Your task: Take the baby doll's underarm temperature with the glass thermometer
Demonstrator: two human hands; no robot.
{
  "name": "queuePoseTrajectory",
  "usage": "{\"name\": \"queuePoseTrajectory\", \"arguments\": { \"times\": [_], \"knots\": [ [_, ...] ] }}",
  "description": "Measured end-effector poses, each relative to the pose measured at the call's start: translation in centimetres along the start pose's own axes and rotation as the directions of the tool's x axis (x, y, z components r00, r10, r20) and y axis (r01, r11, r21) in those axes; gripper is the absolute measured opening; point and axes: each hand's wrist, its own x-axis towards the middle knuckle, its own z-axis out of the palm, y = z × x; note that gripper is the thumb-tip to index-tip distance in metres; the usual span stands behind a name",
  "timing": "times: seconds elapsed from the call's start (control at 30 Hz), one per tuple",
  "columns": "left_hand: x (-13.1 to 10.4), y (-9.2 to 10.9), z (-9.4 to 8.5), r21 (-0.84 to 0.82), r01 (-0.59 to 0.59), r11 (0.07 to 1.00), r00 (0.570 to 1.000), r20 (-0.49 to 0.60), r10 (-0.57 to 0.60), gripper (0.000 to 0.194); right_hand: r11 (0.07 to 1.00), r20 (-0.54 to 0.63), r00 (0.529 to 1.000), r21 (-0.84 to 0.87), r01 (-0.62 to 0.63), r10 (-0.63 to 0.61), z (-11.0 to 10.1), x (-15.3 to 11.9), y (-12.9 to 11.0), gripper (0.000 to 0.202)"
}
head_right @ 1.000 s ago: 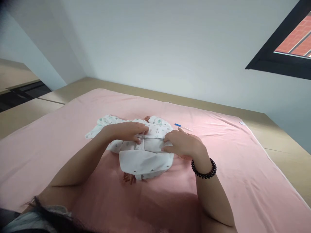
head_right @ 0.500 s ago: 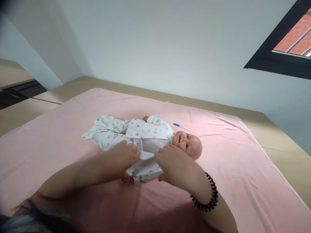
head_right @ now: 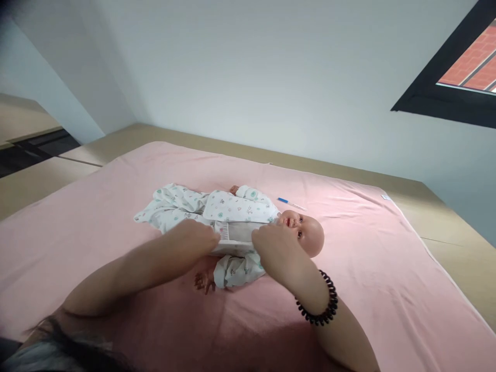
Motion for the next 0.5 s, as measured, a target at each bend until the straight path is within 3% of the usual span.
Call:
{"name": "queuePoseTrajectory", "arguments": {
  "times": [0.1,0.2,0.3,0.37,0.5],
  "knots": [
    [-0.5,-1.5,-3.3,0.144,0.016,0.989,0.999,0.029,-0.02,0.012,0.994,-0.158,0.983,-0.025,-0.103,0.098,-0.9,-0.3,2.4,0.024],
    [0.5,-3.1,-4.3,0.145,0.073,0.987,0.997,-0.025,-0.07,0.022,0.991,-0.237,0.963,0.023,-0.13,0.132,-1.2,0.1,4.1,0.022],
    [2.5,-4.5,-3.4,0.053,0.084,0.995,0.992,-0.095,-0.079,0.017,0.99,-0.255,0.958,0.087,-0.11,0.129,-0.9,1.1,5.3,0.021],
    [4.3,-4.9,-2.3,-0.021,0.006,1.0,0.984,-0.179,-0.01,0.008,0.987,-0.25,0.959,0.117,-0.106,0.133,-0.6,1.7,5.8,0.021],
    [8.0,-4.0,0.5,-0.223,-0.201,0.954,0.936,-0.331,0.12,0.028,0.984,-0.242,0.963,0.155,-0.085,0.122,0.0,2.8,6.4,0.017]
  ]
}}
